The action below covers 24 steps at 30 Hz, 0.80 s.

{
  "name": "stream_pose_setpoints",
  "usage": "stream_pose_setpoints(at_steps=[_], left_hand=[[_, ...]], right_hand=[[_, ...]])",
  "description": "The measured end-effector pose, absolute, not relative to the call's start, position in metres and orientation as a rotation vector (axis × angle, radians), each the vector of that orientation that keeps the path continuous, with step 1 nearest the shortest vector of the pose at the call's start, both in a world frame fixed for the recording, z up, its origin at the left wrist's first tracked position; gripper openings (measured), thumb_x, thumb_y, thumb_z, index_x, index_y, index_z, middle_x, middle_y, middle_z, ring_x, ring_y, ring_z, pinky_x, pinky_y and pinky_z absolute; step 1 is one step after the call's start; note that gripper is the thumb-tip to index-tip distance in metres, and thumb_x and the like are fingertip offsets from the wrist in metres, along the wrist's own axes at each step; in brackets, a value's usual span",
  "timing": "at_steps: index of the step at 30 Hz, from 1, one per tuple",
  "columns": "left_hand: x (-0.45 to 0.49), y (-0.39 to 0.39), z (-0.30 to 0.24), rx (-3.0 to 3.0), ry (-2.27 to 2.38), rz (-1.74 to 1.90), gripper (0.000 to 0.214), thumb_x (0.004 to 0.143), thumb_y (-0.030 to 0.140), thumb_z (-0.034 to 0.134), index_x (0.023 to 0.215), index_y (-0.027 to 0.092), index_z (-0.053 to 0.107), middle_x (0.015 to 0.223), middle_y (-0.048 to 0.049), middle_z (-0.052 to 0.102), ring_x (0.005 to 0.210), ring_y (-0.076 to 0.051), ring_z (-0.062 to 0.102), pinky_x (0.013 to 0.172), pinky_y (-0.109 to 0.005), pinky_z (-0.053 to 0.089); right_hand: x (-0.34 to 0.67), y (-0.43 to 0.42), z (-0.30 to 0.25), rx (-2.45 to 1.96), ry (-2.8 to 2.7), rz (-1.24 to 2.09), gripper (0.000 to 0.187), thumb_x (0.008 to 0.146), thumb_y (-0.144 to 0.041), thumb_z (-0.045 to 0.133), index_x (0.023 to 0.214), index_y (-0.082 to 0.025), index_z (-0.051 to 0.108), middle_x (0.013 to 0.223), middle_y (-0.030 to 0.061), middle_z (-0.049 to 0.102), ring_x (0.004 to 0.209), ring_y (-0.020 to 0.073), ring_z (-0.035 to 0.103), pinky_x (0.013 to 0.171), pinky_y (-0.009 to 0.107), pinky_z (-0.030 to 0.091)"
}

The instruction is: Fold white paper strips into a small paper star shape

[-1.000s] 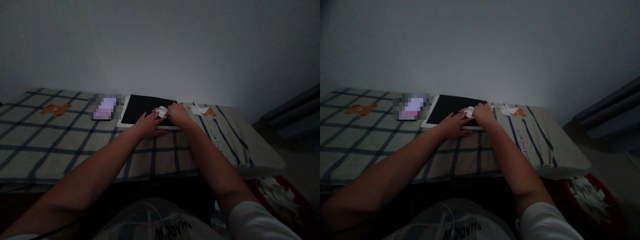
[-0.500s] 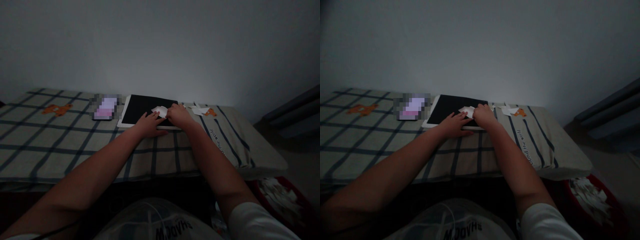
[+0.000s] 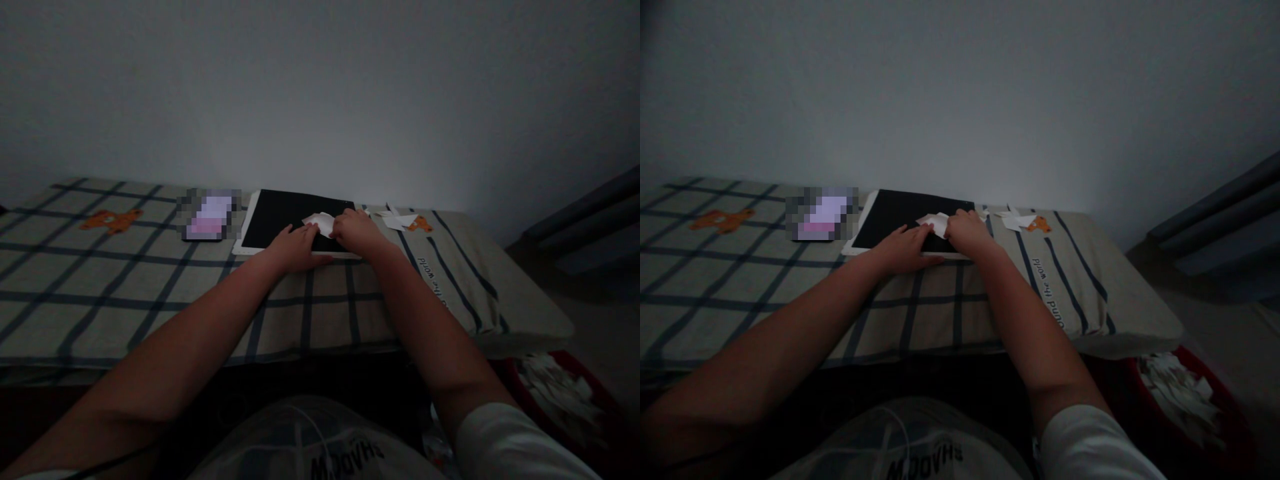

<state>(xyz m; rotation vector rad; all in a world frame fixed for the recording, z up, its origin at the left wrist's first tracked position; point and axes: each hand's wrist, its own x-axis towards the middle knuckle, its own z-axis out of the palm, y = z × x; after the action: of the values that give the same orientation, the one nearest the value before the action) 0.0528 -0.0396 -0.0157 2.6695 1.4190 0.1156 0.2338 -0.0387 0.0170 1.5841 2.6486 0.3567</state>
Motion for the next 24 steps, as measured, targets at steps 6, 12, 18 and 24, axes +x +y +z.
stream_pose_setpoints(at_steps=[6,12,18,24], left_hand=[[0.0529,-0.0403,-0.0137,2.690,1.391,0.082,0.090,0.083,0.072,0.045,0.151,0.016,0.027,0.158,-0.0127,0.028,0.145,-0.029,0.027,0.119,-0.049,0.014],[0.0515,-0.0383,-0.0153,2.702,1.360,0.065,0.090,0.083,0.072,0.045,0.152,0.017,0.027,0.160,-0.0107,0.024,0.147,-0.028,0.022,0.119,-0.050,0.013],[0.0516,-0.0385,-0.0162,2.722,1.355,0.048,0.091,0.083,0.072,0.044,0.153,0.017,0.025,0.160,-0.0104,0.023,0.148,-0.028,0.020,0.119,-0.051,0.012],[0.0518,-0.0376,-0.0171,2.708,1.364,0.030,0.092,0.083,0.074,0.041,0.154,0.018,0.023,0.160,-0.0096,0.021,0.148,-0.028,0.019,0.119,-0.051,0.011]], right_hand=[[0.2346,-0.0355,0.0135,1.618,2.633,0.361,0.028,0.092,-0.020,0.049,0.106,-0.013,0.072,0.111,0.0150,0.068,0.106,0.0265,0.054,0.084,0.037,0.037],[0.2380,-0.0320,0.0154,1.601,2.622,0.323,0.029,0.093,-0.019,0.047,0.107,-0.018,0.073,0.107,0.0116,0.070,0.104,0.0248,0.055,0.085,0.037,0.037],[0.2384,-0.0328,0.0155,1.629,2.614,0.312,0.028,0.091,-0.020,0.049,0.105,-0.016,0.073,0.109,0.0129,0.070,0.104,0.0244,0.056,0.084,0.035,0.038],[0.2354,-0.0339,0.0146,1.646,2.595,0.313,0.028,0.091,-0.020,0.048,0.103,-0.015,0.073,0.110,0.0144,0.069,0.104,0.0254,0.058,0.082,0.035,0.039]])
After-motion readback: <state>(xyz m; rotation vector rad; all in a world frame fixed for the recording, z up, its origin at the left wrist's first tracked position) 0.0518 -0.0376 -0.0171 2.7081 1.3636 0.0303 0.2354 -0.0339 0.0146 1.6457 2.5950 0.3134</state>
